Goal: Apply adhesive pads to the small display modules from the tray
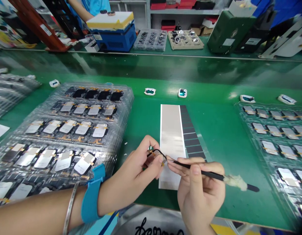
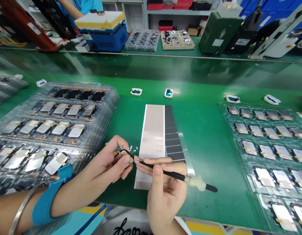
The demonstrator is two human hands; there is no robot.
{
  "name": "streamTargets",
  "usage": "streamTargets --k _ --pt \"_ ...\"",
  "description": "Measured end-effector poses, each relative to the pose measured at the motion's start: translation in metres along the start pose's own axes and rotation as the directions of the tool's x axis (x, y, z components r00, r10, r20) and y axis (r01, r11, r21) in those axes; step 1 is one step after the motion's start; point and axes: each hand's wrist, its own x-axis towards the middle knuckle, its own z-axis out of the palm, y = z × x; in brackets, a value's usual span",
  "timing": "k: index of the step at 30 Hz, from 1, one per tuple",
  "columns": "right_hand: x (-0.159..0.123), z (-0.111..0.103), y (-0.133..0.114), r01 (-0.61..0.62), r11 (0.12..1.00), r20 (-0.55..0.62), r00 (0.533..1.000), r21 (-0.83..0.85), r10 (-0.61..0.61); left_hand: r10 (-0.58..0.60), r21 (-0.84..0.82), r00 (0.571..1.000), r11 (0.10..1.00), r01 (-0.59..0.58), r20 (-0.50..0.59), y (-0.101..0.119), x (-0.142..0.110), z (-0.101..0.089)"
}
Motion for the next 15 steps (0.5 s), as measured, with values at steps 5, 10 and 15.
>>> streamTargets --k 5,10,15 --pt "0.017 -0.014 -0.019 -0.112 0.991 0.018 0.993 -0.073 0.114 -0.01 0.094 0.999 0.996 0.007 0.031 0.001 0.005 0.0" --pt "0.061 -0.023 -0.027 -0.089 0.964 0.004 0.996 -0.252 0.093 0.067 0.297 0.996 0.951 -0.081 0.057 0.031 -0.018 0.003" --pt "0.093 -0.024 -0.008 -0.16 0.935 0.067 0.979 -0.317 0.19 0.316 0.627 0.933 0.766 -0.143 -0.173 0.077 -0.045 -0.043"
